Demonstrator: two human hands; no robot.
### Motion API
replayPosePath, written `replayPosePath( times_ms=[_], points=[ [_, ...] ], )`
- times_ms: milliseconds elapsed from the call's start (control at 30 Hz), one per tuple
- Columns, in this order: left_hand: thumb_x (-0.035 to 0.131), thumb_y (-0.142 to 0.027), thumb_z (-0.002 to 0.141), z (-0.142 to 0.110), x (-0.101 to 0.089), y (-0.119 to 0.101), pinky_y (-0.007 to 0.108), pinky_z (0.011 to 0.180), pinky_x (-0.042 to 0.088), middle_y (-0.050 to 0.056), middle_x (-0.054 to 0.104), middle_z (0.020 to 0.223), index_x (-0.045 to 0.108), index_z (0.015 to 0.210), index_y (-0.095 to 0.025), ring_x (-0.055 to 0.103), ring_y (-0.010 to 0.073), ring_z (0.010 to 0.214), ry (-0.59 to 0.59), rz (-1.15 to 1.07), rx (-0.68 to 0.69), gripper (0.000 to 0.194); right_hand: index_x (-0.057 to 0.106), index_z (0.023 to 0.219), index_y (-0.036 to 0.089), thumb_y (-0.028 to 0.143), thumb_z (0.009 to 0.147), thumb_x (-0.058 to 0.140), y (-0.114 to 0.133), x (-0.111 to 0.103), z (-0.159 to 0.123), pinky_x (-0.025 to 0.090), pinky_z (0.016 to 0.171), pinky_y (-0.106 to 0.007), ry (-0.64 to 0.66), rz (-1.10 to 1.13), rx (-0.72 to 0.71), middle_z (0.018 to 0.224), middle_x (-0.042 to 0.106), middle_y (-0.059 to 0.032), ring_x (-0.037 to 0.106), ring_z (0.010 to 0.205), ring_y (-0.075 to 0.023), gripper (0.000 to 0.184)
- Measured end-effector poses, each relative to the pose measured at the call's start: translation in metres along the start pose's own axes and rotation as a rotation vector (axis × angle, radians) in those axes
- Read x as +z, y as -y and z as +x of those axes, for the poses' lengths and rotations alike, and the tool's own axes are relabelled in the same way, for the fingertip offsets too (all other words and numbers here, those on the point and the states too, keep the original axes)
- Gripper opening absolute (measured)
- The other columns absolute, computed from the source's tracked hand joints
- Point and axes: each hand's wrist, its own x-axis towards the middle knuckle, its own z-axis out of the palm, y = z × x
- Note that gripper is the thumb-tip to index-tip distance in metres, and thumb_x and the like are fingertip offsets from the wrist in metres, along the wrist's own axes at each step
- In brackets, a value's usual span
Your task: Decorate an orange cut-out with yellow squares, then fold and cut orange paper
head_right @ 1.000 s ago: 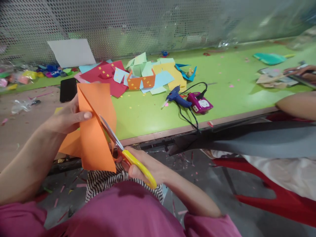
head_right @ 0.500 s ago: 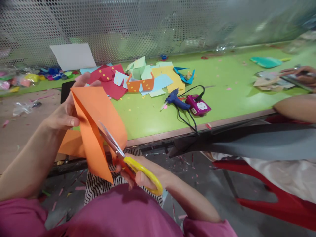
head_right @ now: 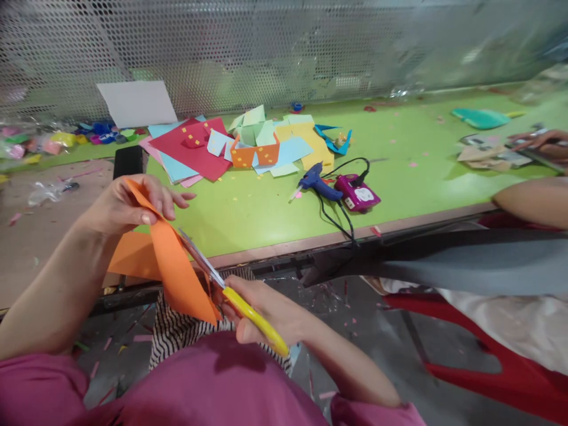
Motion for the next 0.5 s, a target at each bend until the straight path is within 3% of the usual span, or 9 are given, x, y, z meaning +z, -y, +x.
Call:
replayPosePath(
  times_ms=[133, 333, 500],
  points=[
    [0.093, -0.032, 0.073, -0.001, 0.011, -0.002, 0.041, 0.106, 0.056, -0.001, 0.08, 0.079, 0.077, 0.08, -0.023, 0.078, 0.0156, 0.082, 0.003, 0.012, -0.051, 0.02, 0.052, 0.085, 0.02, 0.095, 0.074, 0.055, 0.004, -0.003, 0.003, 0.036, 0.058, -0.026, 0.0, -0.11, -0.016, 0.075, 0.055, 0.0031, 0.042, 0.064, -0.0105, 0.075],
    [0.096, -0.043, 0.064, -0.005, 0.015, 0.0, 0.048, 0.106, 0.057, 0.003, 0.079, 0.074, 0.079, 0.077, -0.023, 0.078, 0.0213, 0.078, 0.016, 0.013, -0.212, 0.029, 0.058, 0.095, 0.02, 0.095, 0.075, 0.053, 0.01, -0.005, 0.002, 0.05, 0.066, -0.03, 0.04, -0.081, 0.074, 0.081, 0.06, -0.0003, 0.052, 0.071, -0.0143, 0.078],
    [0.096, -0.044, 0.063, -0.009, 0.011, 0.004, 0.046, 0.102, 0.059, 0.003, 0.079, 0.069, 0.077, 0.071, -0.022, 0.078, 0.0205, 0.075, 0.009, -0.007, -0.265, 0.03, 0.053, 0.088, 0.021, 0.096, 0.069, 0.058, 0.005, -0.006, 0.002, 0.04, 0.055, -0.026, 0.005, -0.085, 0.043, 0.075, 0.056, 0.0031, 0.045, 0.062, -0.0108, 0.077]
  ],
)
